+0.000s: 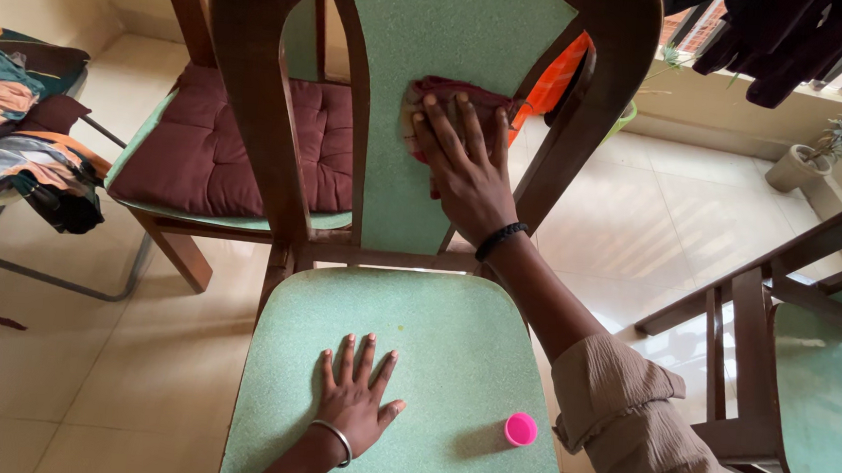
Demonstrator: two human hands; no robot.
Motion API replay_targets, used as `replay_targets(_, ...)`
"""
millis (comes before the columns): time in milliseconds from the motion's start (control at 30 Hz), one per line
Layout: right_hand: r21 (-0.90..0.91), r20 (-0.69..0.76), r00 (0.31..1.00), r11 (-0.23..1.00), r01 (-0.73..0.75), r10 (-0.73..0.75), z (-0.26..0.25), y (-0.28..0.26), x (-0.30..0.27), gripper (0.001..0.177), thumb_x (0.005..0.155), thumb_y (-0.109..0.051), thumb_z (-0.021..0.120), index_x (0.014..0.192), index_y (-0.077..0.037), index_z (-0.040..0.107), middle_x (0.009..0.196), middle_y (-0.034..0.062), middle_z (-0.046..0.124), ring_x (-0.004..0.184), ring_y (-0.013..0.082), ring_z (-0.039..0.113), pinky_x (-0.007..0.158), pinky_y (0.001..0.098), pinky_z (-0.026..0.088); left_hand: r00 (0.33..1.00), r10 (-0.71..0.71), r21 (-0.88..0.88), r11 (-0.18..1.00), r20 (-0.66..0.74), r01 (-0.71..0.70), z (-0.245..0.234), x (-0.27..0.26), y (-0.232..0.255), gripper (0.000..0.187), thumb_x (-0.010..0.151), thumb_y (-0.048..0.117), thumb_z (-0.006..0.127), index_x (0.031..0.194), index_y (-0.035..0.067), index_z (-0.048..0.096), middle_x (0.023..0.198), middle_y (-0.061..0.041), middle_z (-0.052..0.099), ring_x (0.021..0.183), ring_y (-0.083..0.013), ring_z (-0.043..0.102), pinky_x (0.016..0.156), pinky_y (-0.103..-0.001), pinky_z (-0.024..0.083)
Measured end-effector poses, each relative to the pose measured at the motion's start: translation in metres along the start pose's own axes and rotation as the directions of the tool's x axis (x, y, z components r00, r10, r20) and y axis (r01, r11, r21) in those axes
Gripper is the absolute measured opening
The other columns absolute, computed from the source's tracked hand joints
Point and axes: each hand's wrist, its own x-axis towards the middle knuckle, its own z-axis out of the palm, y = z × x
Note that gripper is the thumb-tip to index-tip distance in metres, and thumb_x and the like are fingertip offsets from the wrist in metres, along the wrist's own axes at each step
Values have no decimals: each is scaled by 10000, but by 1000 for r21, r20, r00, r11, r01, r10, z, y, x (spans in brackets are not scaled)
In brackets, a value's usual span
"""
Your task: The person cleans a wooden chair with a green upholstered seat and backrest using a cloth and a spray bottle. They wipe the backrest and seat surfaces thoroughly, moving the spray bottle to a nearby stool during the process.
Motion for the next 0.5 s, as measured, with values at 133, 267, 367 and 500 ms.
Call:
replay_targets(133, -6, -8, 1000, 1000, -15, 15, -4, 2, -1, 922, 850, -195, 812, 1648, -224, 350, 1723, -8, 248, 1589, 285, 217, 1282, 657, 95, 1000, -4, -1, 1000, -9, 4, 3, -1, 1, 764, 1033, 614, 248, 1656, 235, 19, 1710, -194, -109, 1552, -464, -135, 1183, -701, -54)
replay_targets(267, -25, -26, 999, 999, 24, -24, 1, -1, 0, 931, 824, -192, 805, 1640, -212, 355, 1711, 14, 254, 1574, 301, 227, 1259, 674, 104, 1000, -2, 3, 1000, -9, 2, 4, 0, 1, 765, 1031, 615, 240, 1654, 236, 11, 1708, -191, -118, 1549, -463, -145, 1182, -702, -59)
replay_targets(367, -37, -63, 995, 996, 75, -77, 10, -2, -3, 940, 841, -192, 818, 1646, -213, 334, 1727, 9, 233, 1590, 296, 212, 1278, 675, 92, 1000, 0, 15, 1000, -17, 0, 3, -1, 1, 767, 1032, 614, 236, 1655, 229, 10, 1707, -195, -117, 1547, -465, -146, 1182, -701, -58)
replay_targets(500, -18, -76, 996, 999, 37, -38, 14, 8, -3, 989, 816, -177, 838, 1667, -216, 336, 1737, 26, 212, 1593, 290, 198, 1277, 665, 92, 1000, -10, 13, 1000, 8, 9, -1, -3, 2, 769, 1034, 616, 230, 1657, 226, 2, 1709, -199, -131, 1551, -456, -159, 1186, -696, -63)
